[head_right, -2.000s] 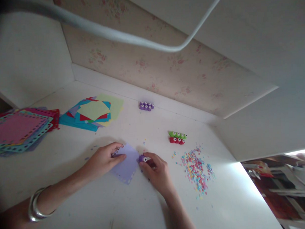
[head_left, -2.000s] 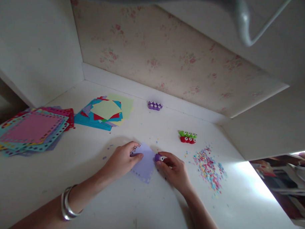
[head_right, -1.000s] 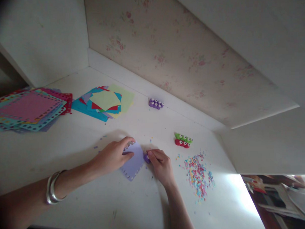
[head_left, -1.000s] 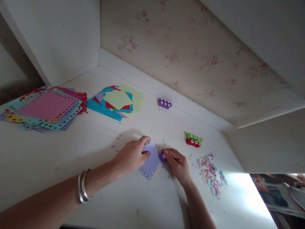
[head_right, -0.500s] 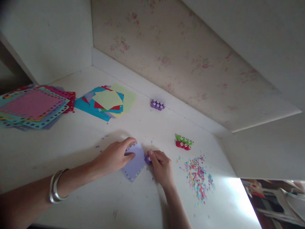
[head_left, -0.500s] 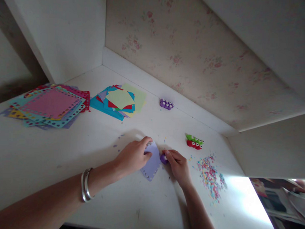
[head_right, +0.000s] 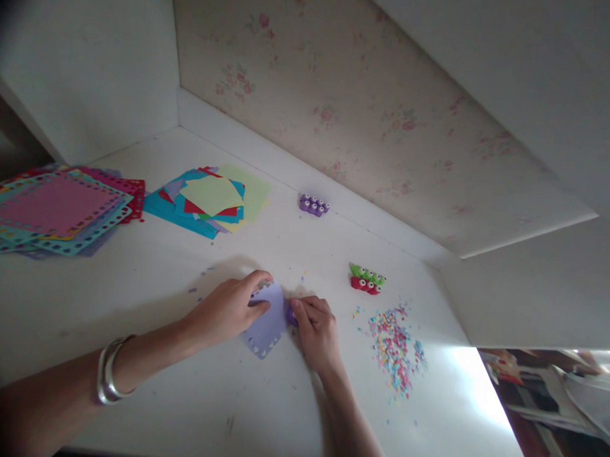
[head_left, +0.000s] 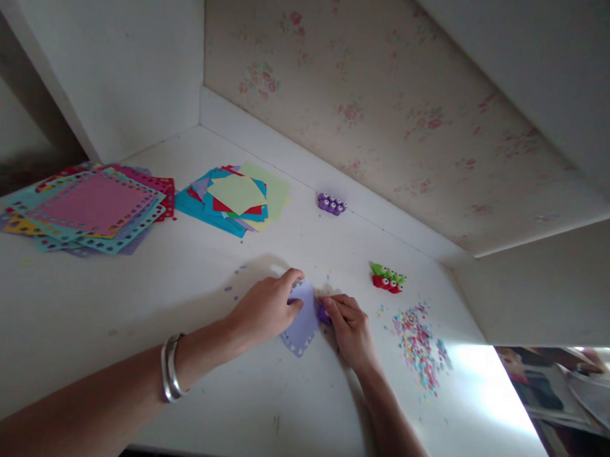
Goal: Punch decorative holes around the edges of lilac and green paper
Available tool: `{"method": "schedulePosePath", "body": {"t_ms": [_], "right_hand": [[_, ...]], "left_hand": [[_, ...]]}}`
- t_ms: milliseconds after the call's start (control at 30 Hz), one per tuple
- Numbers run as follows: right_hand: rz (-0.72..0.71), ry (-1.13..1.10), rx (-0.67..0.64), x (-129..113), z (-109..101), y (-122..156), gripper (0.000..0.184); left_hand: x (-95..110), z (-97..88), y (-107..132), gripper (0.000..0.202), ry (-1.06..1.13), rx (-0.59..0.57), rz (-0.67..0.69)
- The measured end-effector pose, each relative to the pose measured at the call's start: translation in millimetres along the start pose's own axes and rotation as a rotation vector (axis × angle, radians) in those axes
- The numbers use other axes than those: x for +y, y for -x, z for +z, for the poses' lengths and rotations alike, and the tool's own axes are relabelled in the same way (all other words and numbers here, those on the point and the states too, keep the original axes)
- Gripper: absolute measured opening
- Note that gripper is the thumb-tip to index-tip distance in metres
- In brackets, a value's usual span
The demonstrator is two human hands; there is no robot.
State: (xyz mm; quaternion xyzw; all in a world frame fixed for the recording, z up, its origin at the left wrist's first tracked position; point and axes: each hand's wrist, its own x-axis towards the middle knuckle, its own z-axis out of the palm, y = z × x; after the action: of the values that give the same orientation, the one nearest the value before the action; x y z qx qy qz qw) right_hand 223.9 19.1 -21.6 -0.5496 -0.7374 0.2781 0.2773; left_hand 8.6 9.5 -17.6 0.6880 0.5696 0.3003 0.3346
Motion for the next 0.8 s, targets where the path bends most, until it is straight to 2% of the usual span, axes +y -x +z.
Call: {"method": "schedulePosePath", "body": {"t_ms": [300, 633, 800], "right_hand": [[0.007, -0.021, 0.034, -2.4, 1.2, 2.0, 0.034], [-0.126, 0.156, 0.069, -2.6, 5.3, 2.9, 0.034], [-0.122, 0.116, 0.079, -6.6, 3.5, 2.1, 0.038]], "left_hand": [[-1.1, 0.7, -2.0, 0.039, -0.017, -0.020, -0.015], [-1.6, 0.9, -2.5, 0.038, -0.003, -0.016, 0.002], [-1.4, -0.4, -2.4, 0.039, 0.010, -0.022, 0.005]]}}
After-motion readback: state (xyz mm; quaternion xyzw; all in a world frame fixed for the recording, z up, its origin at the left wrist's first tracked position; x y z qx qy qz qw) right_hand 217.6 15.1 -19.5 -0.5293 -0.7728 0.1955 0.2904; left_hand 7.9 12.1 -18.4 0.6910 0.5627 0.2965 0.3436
